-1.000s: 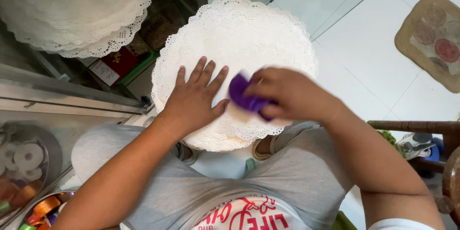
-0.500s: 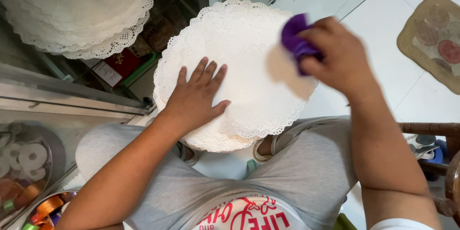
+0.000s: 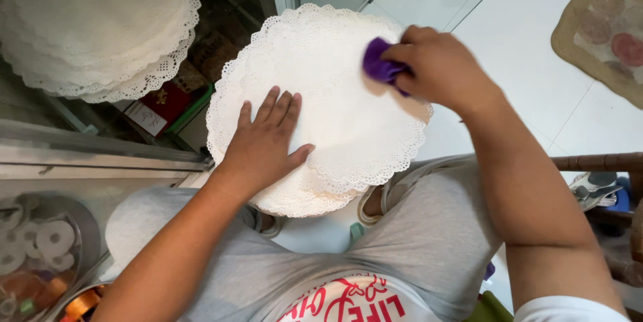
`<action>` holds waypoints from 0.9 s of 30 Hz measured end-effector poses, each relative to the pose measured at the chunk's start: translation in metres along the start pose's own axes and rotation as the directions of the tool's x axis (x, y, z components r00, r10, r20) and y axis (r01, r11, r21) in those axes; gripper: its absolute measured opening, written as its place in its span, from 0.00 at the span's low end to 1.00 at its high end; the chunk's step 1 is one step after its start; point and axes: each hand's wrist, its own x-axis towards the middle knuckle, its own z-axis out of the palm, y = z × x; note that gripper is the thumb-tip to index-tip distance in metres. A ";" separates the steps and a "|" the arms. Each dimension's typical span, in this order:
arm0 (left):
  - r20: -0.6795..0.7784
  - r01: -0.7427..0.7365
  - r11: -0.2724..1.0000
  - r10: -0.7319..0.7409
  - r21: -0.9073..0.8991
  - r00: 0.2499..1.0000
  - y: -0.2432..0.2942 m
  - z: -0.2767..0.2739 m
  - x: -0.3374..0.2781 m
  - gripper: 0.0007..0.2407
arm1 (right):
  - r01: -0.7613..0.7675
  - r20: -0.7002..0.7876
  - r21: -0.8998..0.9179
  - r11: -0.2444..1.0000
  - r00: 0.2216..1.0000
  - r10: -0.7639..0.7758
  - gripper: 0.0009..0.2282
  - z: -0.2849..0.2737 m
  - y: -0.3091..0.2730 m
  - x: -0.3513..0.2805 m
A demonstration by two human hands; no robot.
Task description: The person wipes a stack of white decorative plates with a purple cloth while sitting cross-legged. They repeatedly take a plate from a glass cabinet, wipe its surface, and return it to the stack on their lap.
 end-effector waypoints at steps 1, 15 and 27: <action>-0.003 0.007 1.000 -0.007 -0.008 1.000 0.000 -0.001 0.000 0.38 | 0.008 0.006 -0.005 1.000 1.000 -0.008 0.20 -0.003 0.005 -0.009; -0.354 -0.654 0.721 0.565 -0.228 0.746 0.024 -0.008 -0.006 0.27 | 0.035 -0.555 0.352 0.935 0.812 0.179 0.15 -0.003 0.007 -0.029; -0.584 -0.670 0.702 0.447 -0.242 0.678 0.027 -0.011 -0.007 0.08 | 0.069 -0.506 0.396 0.916 0.848 0.155 0.14 -0.002 -0.002 -0.028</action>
